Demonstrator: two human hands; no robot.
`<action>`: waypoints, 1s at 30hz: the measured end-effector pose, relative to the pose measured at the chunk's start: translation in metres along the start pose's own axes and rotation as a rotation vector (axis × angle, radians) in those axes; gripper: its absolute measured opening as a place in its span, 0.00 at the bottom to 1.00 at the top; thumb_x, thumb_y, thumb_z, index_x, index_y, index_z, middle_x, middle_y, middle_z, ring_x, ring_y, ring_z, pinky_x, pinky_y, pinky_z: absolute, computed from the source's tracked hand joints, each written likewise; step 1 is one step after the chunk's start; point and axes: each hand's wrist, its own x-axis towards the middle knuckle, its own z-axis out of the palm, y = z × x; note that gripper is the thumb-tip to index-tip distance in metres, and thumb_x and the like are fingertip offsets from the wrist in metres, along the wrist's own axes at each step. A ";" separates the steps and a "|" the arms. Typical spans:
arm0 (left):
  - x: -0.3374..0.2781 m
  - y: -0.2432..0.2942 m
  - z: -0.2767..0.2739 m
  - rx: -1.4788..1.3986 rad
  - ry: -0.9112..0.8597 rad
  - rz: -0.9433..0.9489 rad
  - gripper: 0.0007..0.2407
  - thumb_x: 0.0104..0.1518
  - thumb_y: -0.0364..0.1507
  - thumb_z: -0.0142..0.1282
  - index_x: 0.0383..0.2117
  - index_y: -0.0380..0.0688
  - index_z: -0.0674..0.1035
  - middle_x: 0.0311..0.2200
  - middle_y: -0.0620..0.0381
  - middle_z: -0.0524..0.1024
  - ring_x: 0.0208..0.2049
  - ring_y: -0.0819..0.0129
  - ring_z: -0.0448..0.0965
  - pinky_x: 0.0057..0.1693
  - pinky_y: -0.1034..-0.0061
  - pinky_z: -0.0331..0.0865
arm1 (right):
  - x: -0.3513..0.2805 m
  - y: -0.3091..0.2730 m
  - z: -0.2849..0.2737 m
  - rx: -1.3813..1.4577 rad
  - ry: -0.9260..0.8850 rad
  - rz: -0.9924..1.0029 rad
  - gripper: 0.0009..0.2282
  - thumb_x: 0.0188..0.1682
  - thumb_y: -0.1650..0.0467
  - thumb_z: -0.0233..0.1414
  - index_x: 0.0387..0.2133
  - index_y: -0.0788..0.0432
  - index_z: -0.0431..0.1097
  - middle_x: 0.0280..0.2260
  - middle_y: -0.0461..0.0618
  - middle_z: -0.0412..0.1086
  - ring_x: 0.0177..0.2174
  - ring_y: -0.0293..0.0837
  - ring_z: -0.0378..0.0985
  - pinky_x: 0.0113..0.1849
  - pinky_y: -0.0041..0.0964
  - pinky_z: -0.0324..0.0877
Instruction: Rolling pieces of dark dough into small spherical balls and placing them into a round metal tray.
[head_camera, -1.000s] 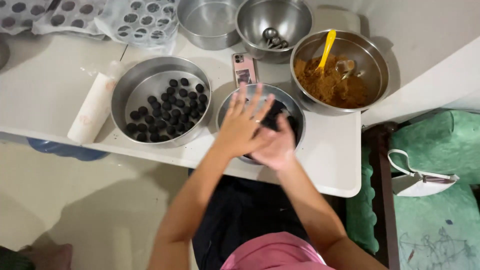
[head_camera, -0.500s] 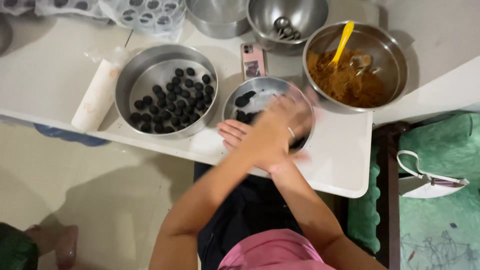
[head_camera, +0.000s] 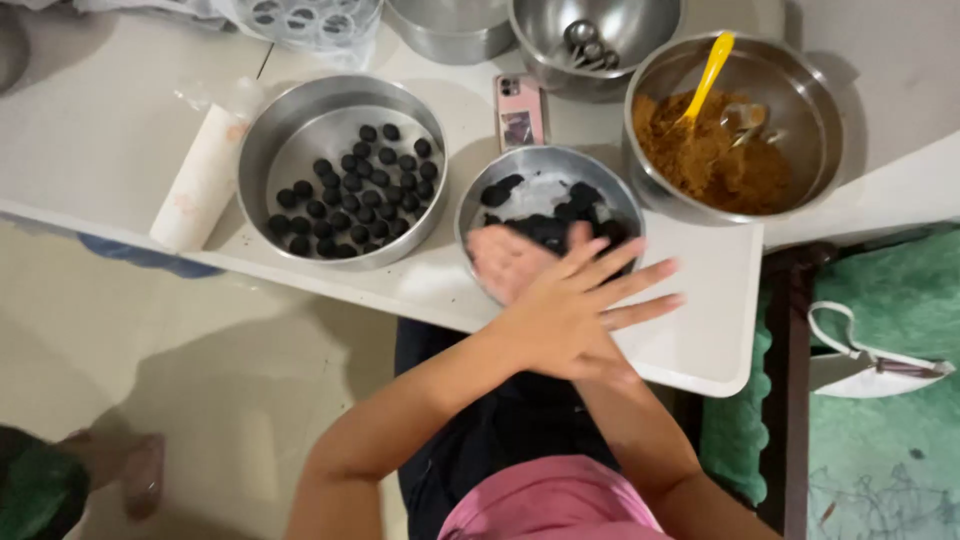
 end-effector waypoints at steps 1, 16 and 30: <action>0.007 -0.006 -0.025 0.005 -0.008 -0.005 0.43 0.58 0.60 0.47 0.74 0.51 0.47 0.75 0.44 0.39 0.76 0.39 0.42 0.75 0.40 0.38 | -0.001 0.014 0.017 0.010 0.002 0.000 0.54 0.46 0.37 0.40 0.70 0.73 0.39 0.72 0.66 0.40 0.71 0.58 0.43 0.68 0.54 0.42; -0.029 -0.038 -0.040 -0.137 -0.501 0.266 0.43 0.49 0.56 0.58 0.73 0.57 0.59 0.70 0.49 0.56 0.71 0.47 0.55 0.74 0.50 0.50 | -0.001 0.004 -0.009 -0.749 -0.050 -0.272 0.47 0.47 0.39 0.40 0.72 0.53 0.31 0.69 0.70 0.42 0.65 0.69 0.52 0.65 0.64 0.51; 0.031 -0.028 -0.079 -0.230 -0.429 0.532 0.44 0.52 0.57 0.59 0.72 0.51 0.52 0.73 0.39 0.48 0.75 0.39 0.48 0.76 0.43 0.41 | -0.001 0.017 0.020 -0.045 0.097 0.115 0.57 0.43 0.40 0.48 0.69 0.76 0.34 0.71 0.70 0.38 0.70 0.63 0.45 0.67 0.54 0.43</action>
